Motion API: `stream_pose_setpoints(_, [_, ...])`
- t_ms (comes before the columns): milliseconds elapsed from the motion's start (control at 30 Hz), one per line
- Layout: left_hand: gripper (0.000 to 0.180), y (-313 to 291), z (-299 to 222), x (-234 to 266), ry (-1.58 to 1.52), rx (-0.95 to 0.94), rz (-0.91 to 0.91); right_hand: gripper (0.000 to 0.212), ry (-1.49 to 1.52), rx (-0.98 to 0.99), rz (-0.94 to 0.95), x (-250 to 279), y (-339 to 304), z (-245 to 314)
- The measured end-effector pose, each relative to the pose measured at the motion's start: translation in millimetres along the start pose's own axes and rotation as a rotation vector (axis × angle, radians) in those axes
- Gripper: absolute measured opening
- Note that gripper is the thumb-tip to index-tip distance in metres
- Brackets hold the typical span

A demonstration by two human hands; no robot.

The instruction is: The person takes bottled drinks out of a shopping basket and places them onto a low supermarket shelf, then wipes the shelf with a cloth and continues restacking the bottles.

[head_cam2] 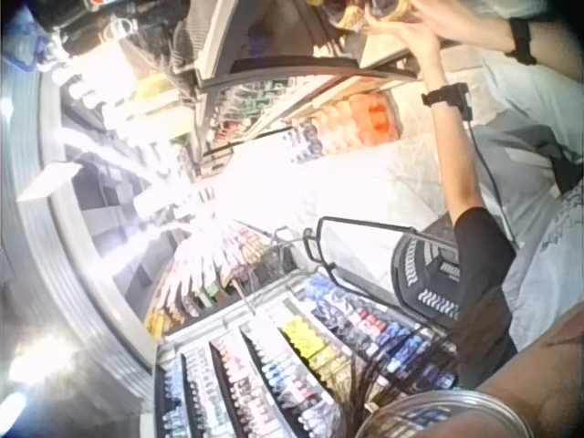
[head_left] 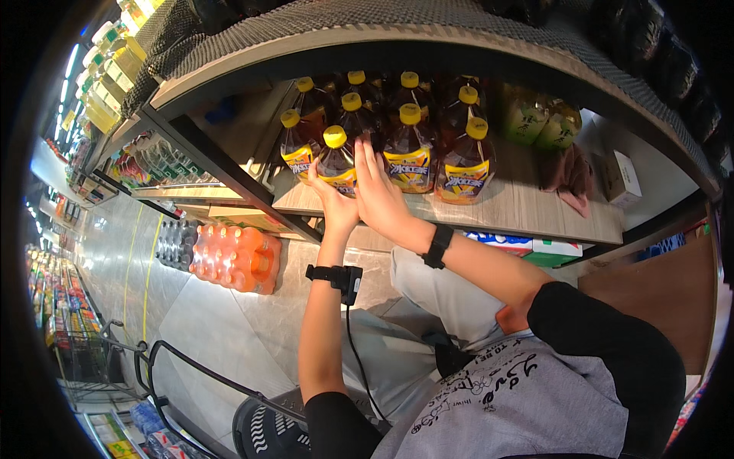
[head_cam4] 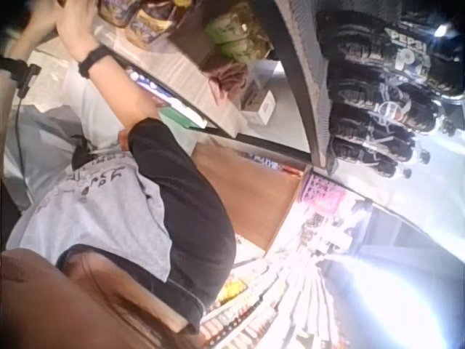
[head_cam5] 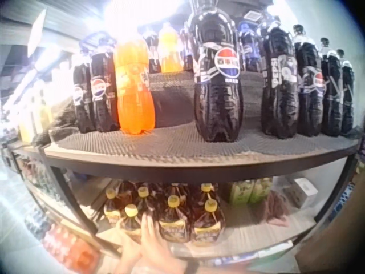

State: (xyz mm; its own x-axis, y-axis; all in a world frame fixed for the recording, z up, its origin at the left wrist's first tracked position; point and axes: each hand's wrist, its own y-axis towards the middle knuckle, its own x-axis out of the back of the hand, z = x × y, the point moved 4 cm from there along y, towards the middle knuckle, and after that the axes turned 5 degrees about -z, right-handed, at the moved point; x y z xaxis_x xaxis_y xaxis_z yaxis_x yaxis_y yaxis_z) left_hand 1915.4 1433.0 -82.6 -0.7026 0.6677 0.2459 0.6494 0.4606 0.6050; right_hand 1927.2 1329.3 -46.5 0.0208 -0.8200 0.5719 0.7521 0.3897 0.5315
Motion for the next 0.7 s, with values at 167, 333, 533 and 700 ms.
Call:
stream_pose_setpoints(167, [0.096, -1, 9, -6, -0.083, -0.021, 0.033, 0.076, -0.089, 0.084, 0.000, 12, 3, -8])
stream_pose_setpoints(333, [0.110, -2, 3, 5, 0.045, -0.040, 0.187, 0.075, -0.111, 0.138, 0.135, 32, 15, -9])
stream_pose_setpoints(533, [0.107, 0, -20, -4, 0.196, -0.074, 0.201, 0.070, -0.159, 0.150, 0.120, 38, 22, -10])
stream_pose_setpoints(700, [0.096, -5, -16, -7, 0.181, -0.059, 0.131, 0.061, -0.282, 0.187, 0.038, 33, 27, -8])
